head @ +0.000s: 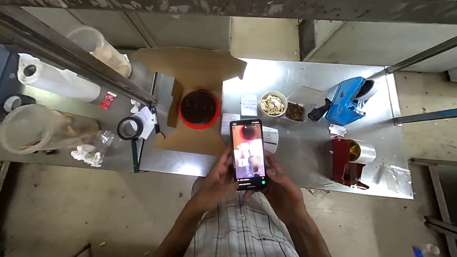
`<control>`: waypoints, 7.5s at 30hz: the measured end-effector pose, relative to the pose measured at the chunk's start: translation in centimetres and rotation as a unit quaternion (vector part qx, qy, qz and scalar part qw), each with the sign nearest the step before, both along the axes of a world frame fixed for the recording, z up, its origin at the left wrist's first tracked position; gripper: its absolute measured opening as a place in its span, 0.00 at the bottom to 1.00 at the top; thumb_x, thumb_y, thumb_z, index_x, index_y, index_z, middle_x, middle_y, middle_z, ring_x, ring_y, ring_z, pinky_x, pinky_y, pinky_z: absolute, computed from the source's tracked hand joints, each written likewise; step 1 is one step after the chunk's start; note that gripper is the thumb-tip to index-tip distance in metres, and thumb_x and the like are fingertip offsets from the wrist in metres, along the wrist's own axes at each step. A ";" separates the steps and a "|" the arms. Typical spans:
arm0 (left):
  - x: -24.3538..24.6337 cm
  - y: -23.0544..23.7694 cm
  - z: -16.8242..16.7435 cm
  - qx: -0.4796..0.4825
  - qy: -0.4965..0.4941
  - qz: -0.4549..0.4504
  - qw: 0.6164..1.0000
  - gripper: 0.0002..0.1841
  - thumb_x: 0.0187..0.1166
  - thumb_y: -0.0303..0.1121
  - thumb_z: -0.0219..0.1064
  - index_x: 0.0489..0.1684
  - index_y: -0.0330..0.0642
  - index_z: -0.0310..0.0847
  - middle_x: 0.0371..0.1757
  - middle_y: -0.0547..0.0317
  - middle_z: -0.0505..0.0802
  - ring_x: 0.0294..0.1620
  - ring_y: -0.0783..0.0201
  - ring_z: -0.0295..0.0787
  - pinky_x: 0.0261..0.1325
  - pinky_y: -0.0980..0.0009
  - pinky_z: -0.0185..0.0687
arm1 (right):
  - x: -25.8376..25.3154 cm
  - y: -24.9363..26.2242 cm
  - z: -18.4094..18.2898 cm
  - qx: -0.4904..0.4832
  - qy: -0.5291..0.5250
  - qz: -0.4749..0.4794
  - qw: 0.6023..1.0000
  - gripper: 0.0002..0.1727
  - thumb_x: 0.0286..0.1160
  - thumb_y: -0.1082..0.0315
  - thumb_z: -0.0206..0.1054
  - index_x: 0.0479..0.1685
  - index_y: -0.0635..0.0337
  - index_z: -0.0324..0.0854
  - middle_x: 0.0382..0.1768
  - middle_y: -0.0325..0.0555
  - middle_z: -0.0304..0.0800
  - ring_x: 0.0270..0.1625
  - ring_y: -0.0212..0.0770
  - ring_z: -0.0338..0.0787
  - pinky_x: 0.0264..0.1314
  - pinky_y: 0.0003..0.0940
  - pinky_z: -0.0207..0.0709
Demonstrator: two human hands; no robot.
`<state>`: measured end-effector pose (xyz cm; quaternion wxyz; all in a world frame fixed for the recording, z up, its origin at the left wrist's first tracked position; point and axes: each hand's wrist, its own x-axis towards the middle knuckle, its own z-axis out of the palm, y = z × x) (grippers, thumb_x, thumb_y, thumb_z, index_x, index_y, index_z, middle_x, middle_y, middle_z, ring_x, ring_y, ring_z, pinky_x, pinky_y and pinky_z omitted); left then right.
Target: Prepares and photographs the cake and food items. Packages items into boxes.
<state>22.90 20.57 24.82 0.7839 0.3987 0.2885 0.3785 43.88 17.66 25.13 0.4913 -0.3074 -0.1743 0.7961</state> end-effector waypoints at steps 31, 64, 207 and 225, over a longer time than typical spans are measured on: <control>7.0 -14.1 -5.4 -0.078 0.013 0.328 0.941 0.47 0.67 0.22 0.66 0.92 0.46 0.46 0.76 0.42 0.81 0.72 0.47 0.83 0.74 0.48 0.80 | 3.7 -0.8 -5.6 -0.051 -0.093 0.338 0.935 0.36 0.71 0.70 0.57 0.85 0.45 0.59 0.57 0.59 0.88 0.44 0.53 0.94 0.37 0.47 0.92; 0.4 -10.5 -21.0 0.025 0.137 0.422 0.896 0.47 0.70 0.26 0.62 0.94 0.49 0.40 0.70 0.55 0.82 0.61 0.67 0.87 0.59 0.69 0.88 | -5.2 7.2 -21.9 0.113 0.012 0.467 0.877 0.35 0.77 0.77 0.52 0.86 0.46 0.51 0.69 0.57 0.79 0.59 0.56 0.92 0.45 0.54 0.93; 0.9 -8.6 -23.3 0.103 0.142 0.560 0.809 0.25 0.84 0.38 0.55 0.81 0.46 0.65 0.70 0.77 0.87 0.73 0.77 0.80 0.80 0.73 0.71 | -4.8 7.4 -20.3 0.194 -0.022 0.443 0.875 0.44 0.72 0.78 0.55 0.92 0.62 0.42 0.74 0.62 0.73 0.51 0.49 0.92 0.42 0.48 0.91; 0.8 -7.9 -23.1 0.083 0.118 0.559 0.816 0.26 0.79 0.39 0.60 0.79 0.51 0.71 0.66 0.69 0.89 0.68 0.70 0.85 0.72 0.68 0.81 | -5.1 7.6 -20.3 0.180 -0.032 0.443 0.878 0.39 0.75 0.79 0.52 0.91 0.60 0.45 0.71 0.59 0.77 0.52 0.48 0.93 0.44 0.46 0.93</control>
